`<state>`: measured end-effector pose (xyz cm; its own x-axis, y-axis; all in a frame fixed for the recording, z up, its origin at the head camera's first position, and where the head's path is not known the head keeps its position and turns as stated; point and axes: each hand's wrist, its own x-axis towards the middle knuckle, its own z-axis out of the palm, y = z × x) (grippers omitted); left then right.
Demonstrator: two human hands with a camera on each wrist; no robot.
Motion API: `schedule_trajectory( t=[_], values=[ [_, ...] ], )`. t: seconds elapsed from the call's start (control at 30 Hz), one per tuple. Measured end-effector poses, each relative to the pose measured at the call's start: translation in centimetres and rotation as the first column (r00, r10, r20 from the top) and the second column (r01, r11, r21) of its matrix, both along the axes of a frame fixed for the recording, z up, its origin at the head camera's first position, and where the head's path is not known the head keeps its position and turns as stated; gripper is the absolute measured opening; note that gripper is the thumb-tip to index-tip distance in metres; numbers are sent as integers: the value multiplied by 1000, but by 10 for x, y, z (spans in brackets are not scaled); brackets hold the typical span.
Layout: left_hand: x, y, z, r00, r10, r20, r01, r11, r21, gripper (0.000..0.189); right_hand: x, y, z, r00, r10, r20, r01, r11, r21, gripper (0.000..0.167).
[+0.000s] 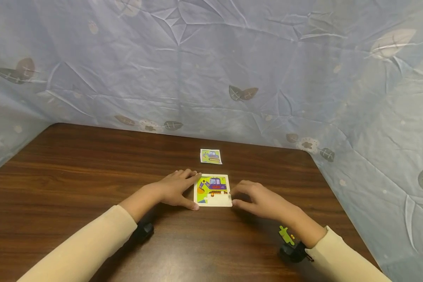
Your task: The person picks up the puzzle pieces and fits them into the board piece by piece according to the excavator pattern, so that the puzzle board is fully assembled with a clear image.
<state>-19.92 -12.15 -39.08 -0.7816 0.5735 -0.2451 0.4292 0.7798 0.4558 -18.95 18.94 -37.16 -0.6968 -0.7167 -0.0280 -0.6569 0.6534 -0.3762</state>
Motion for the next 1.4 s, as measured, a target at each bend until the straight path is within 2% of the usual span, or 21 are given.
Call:
schedule_trajectory(
  t=[0.37,0.67,0.9,1.07,1.27,1.4],
  values=[
    [-1,0,-1,1000,8,5,-8,1000,-17,106,20,70,7,997,-79,1,79,997,18,30],
    [0,1,0,1000,9,5,-9,1000,-17,105,43,107,4,991,-129,46,128,991,35,27],
    [0,0,0,1000,7,-1,-7,1000,-10,105,56,121,-4,992,-119,46,119,993,-5,24],
    [0,0,1,1000,-2,-7,2,1000,-3,104,64,125,-5,981,-177,76,175,984,42,31],
    [0,1,0,1000,-6,-19,6,1000,-7,104,67,125,-5,981,-194,3,192,976,100,38],
    [0,0,0,1000,-11,-21,11,1000,-1,103,66,121,-7,984,-175,-14,175,980,97,34]
  ],
)
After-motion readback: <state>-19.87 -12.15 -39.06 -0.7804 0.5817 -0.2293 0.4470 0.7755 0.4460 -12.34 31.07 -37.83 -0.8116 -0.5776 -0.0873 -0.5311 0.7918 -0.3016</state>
